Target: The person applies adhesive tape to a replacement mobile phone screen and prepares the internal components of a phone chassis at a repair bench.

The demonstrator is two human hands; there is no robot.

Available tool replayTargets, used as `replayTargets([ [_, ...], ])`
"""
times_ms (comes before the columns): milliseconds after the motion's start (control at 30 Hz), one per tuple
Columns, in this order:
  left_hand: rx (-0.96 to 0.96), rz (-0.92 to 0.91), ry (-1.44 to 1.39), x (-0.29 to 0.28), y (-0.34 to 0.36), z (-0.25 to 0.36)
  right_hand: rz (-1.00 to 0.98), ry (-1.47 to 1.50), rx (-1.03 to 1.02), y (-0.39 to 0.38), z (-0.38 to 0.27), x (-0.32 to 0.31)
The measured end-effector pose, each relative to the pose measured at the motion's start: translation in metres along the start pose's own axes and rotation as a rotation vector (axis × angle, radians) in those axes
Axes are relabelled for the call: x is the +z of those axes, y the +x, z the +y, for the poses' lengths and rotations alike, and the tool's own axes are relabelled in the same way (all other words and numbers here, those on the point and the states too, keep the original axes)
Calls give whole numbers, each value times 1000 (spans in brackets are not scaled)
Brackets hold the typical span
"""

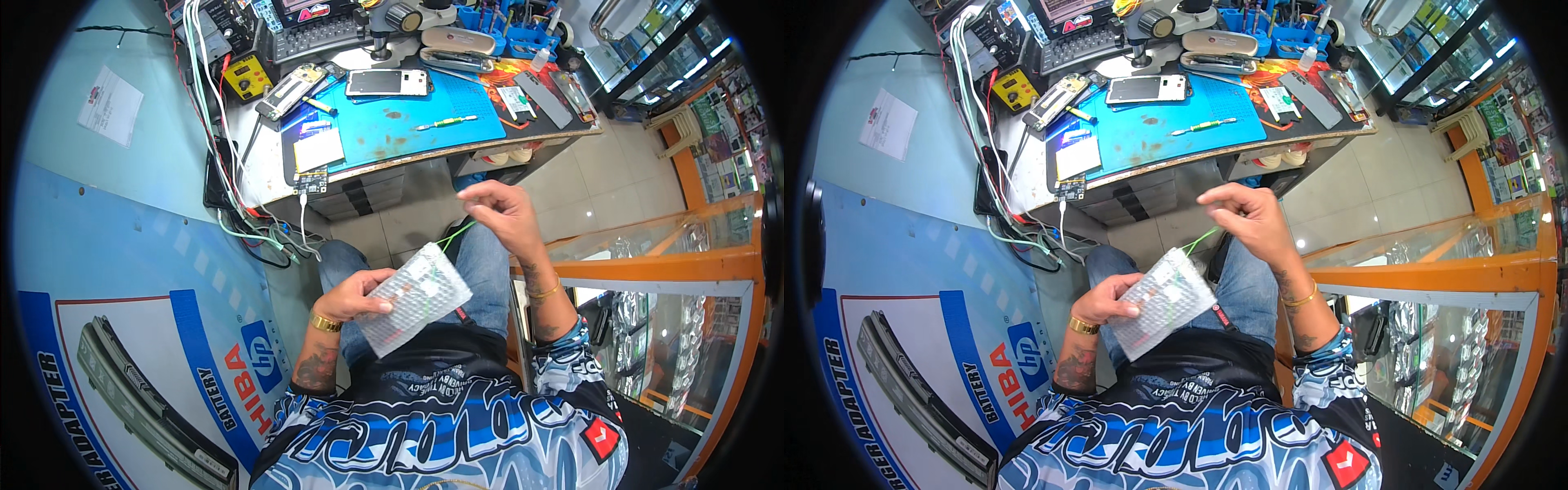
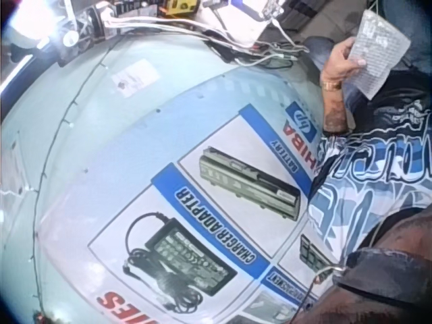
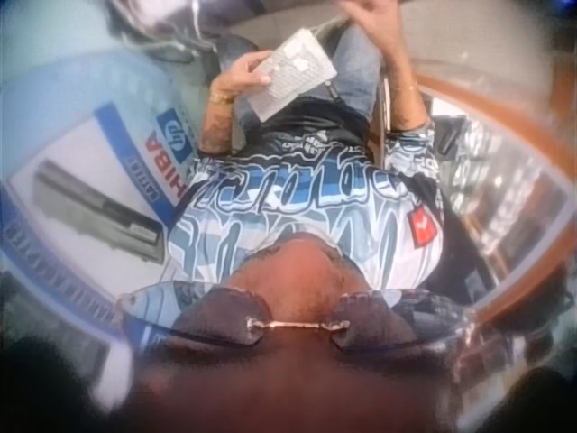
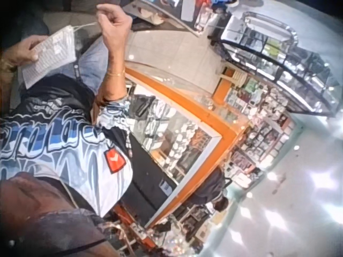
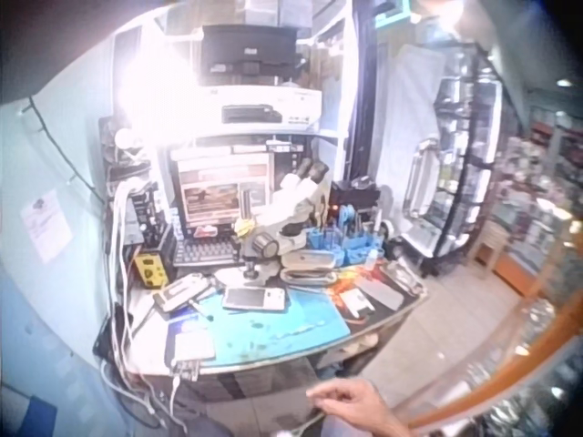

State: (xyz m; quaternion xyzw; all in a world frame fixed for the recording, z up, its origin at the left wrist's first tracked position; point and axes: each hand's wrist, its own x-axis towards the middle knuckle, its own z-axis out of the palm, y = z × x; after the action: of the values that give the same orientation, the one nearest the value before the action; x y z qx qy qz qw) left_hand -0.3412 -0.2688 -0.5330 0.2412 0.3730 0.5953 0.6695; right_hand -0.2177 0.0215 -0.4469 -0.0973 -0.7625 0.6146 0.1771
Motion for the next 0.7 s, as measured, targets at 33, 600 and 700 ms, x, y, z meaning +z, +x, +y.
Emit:
replayTargets([
  [33,-22,-28,-23,-7,-2,-5,26,-27,20,-1,-1,-2],
  [600,220,460,-147,-5,4,-35,109,208,424,-133,38,6],
  [700,163,496,-75,22,43,-33,255,532,652,-149,40,37],
])
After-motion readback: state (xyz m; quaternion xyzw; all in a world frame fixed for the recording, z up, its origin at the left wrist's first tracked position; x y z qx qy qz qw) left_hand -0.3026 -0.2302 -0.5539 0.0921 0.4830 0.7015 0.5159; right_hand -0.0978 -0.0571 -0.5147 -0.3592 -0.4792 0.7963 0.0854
